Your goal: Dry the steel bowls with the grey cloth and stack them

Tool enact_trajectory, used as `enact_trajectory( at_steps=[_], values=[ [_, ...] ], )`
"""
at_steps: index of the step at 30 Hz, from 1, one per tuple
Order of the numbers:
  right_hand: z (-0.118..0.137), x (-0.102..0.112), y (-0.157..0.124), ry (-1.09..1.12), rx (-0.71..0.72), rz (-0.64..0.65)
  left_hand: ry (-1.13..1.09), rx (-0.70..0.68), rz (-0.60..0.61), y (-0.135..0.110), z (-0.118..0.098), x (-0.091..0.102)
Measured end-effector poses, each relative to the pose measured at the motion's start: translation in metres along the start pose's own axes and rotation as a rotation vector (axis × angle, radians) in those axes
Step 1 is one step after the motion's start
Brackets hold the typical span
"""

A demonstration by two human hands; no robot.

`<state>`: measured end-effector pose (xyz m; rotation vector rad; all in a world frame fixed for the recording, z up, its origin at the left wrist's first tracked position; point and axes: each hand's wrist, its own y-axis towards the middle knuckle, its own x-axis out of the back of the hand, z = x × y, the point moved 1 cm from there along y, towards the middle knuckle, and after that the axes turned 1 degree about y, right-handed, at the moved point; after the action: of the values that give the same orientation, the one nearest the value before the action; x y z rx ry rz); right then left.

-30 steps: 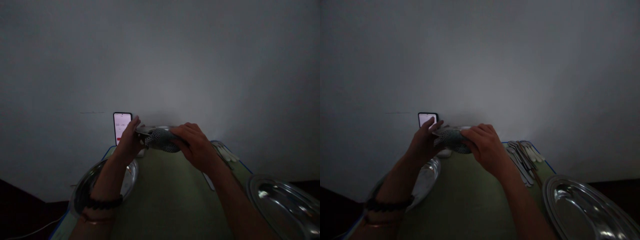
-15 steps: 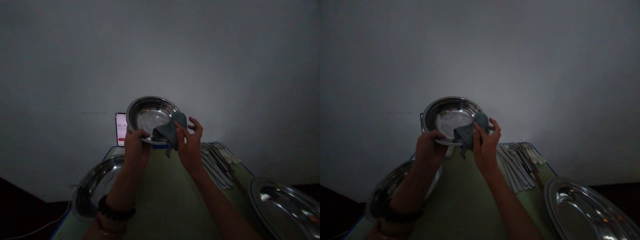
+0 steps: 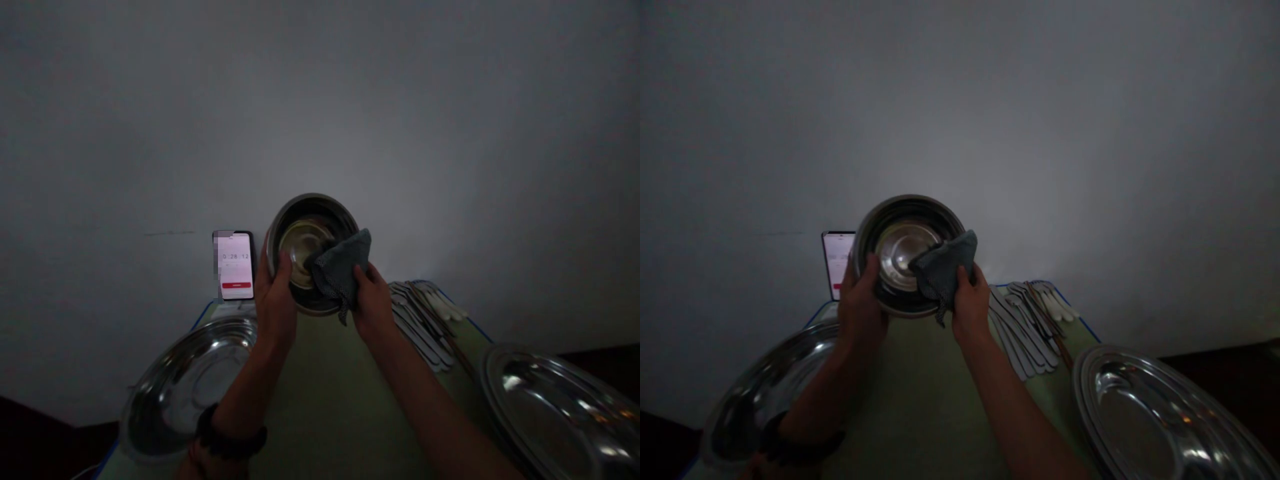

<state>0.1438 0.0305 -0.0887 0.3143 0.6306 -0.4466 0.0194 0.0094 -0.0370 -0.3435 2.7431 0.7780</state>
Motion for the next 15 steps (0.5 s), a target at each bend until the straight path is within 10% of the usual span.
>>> enact_trajectory(
  at_steps=[15],
  values=[
    [0.062,0.016,0.011,-0.992,0.826,0.271,-0.01,0.565,0.423,0.014,-0.019,0.021]
  ],
)
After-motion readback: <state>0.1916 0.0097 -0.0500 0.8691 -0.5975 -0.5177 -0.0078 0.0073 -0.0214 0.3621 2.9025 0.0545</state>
